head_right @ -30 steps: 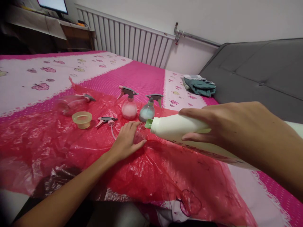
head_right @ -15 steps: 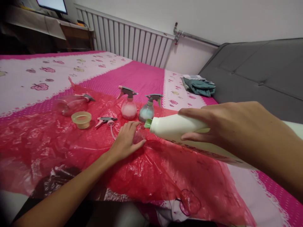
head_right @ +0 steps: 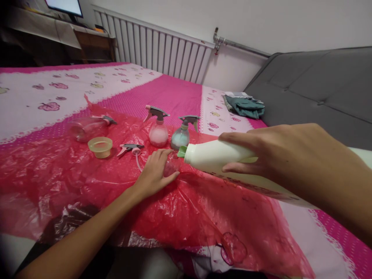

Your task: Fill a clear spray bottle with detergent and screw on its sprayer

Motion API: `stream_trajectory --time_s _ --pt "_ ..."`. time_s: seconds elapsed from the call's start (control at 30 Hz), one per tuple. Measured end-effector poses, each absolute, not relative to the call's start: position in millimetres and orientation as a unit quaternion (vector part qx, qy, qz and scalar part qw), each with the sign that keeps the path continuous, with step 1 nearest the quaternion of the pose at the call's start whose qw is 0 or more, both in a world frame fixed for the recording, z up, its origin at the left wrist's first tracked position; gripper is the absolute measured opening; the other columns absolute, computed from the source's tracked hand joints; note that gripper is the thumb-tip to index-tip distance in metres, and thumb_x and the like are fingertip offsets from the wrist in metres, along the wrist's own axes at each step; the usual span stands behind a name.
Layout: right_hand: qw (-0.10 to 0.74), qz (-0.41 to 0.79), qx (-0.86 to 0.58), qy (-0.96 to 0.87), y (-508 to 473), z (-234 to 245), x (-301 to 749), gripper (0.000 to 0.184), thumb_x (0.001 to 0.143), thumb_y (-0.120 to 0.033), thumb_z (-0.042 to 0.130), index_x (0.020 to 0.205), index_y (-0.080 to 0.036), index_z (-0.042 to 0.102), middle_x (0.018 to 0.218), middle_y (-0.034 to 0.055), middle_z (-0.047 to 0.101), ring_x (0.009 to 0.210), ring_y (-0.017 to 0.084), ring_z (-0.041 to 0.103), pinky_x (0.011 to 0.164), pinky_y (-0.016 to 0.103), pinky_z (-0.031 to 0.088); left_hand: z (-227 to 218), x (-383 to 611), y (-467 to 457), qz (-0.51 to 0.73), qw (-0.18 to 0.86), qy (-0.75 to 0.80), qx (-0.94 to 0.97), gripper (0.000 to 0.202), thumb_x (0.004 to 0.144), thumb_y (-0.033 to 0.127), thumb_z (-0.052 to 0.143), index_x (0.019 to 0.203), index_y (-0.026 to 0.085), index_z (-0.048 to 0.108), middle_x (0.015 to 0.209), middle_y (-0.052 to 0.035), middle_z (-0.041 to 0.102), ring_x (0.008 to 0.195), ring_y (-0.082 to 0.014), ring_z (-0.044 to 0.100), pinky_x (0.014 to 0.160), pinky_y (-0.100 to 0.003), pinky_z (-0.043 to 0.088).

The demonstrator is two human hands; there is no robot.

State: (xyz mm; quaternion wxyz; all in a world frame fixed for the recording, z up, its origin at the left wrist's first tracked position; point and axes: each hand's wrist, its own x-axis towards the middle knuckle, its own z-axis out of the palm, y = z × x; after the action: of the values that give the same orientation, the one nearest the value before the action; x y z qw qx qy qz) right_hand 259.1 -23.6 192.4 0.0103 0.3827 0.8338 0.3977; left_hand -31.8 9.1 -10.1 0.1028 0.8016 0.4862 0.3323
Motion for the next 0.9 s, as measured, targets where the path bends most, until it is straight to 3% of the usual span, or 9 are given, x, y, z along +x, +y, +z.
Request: stream_trajectory --time_s 0.3,0.6,0.9 --pt "0.003 0.395 0.386 0.833 -23.1 192.2 257.0 0.074 0.092 -0.089 0.029 0.128 -0.042 0.072 0.078 0.0019 0.081 0.051 0.028 0.069 0.044 0.028 0.027 -9.6 -32.0 9.5 0.334 0.104 0.488 0.8 0.061 0.093 0.042 0.067 0.143 0.016 0.045 0.136 -0.0175 0.057 0.122 -0.0361 0.055 0.107 -0.057 0.049" --pt "0.012 0.389 0.395 0.833 -24.7 193.1 257.5 0.072 0.091 -0.088 0.036 0.13 -0.04 0.073 0.076 0.0028 0.079 0.053 0.027 0.069 0.046 0.029 0.026 -10.9 -32.3 9.8 0.337 0.103 0.485 0.8 0.061 0.093 0.043 0.067 0.144 0.016 0.044 0.135 -0.0176 0.056 0.122 -0.0365 0.055 0.108 -0.057 0.049" --pt "0.018 0.398 0.388 0.831 -24.9 193.9 257.3 0.072 0.092 -0.087 0.035 0.13 -0.039 0.072 0.076 0.0028 0.079 0.052 0.027 0.07 0.046 0.027 0.026 -9.7 -31.3 9.6 0.334 0.102 0.487 0.801 0.061 0.094 0.041 0.067 0.143 0.012 0.046 0.135 -0.0194 0.057 0.123 -0.037 0.055 0.108 -0.057 0.048"
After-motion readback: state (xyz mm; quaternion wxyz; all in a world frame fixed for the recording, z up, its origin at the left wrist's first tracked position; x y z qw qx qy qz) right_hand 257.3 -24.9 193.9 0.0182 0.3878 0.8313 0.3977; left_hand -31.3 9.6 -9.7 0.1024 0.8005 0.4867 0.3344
